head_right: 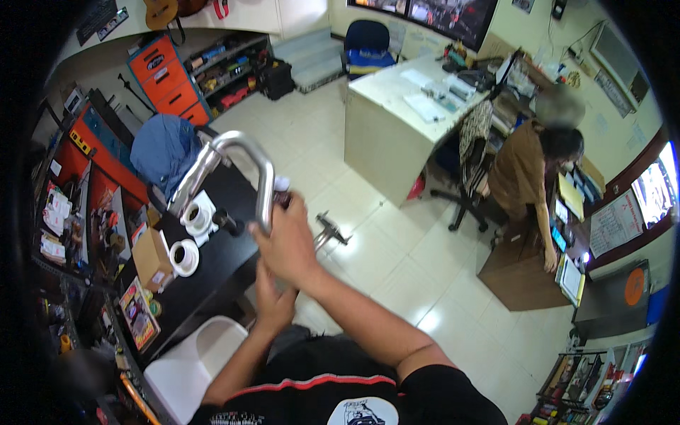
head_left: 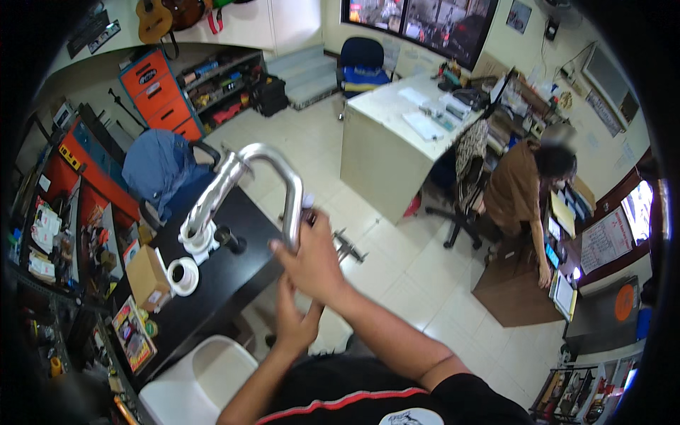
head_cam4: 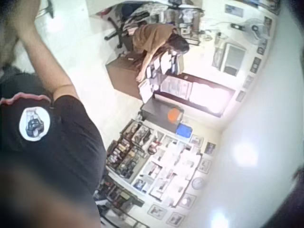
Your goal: The person picks up a metal exhaust pipe and a small bottle from a shelf, then uses the bottle's brush to apply a dark adhesive to the pipe's flange. The person holds the pipe and applies the substance to the mating surface.
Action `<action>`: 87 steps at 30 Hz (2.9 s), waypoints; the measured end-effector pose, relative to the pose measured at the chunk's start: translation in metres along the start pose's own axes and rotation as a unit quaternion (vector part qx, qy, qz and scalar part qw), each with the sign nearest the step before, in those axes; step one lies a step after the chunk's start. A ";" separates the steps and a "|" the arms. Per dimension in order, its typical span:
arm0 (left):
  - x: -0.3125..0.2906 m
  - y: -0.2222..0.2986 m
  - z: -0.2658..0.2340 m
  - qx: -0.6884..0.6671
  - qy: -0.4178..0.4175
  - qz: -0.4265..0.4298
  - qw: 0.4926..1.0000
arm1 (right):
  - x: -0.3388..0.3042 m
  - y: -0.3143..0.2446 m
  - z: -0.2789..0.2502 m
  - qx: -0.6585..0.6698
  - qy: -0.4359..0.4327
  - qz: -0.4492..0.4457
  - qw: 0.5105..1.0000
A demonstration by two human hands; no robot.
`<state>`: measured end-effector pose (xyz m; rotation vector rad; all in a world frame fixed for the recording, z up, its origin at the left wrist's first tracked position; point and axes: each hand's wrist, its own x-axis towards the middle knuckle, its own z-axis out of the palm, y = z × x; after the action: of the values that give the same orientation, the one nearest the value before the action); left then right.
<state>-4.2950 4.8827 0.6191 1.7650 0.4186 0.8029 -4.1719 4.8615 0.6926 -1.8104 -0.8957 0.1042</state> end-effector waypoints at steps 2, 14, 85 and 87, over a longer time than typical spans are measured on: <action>0.016 -0.006 0.037 0.022 -0.002 0.051 0.998 | -0.005 0.014 -0.019 -0.046 0.030 0.010 0.998; 0.045 -0.004 0.145 -0.303 0.105 -0.071 0.944 | -0.013 0.039 -0.107 -0.118 0.097 0.051 0.987; 0.908 -0.451 0.523 0.153 -0.354 -0.080 0.919 | 0.629 0.688 -0.151 0.064 0.054 0.513 0.854; 0.929 -0.458 0.528 0.165 -0.416 -0.104 0.888 | 0.642 0.691 -0.149 0.024 0.065 0.515 0.855</action>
<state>-3.2191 5.2596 0.3893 2.1406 0.1535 -0.2337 -3.2830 5.0346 0.3914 -2.0354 0.2572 0.6610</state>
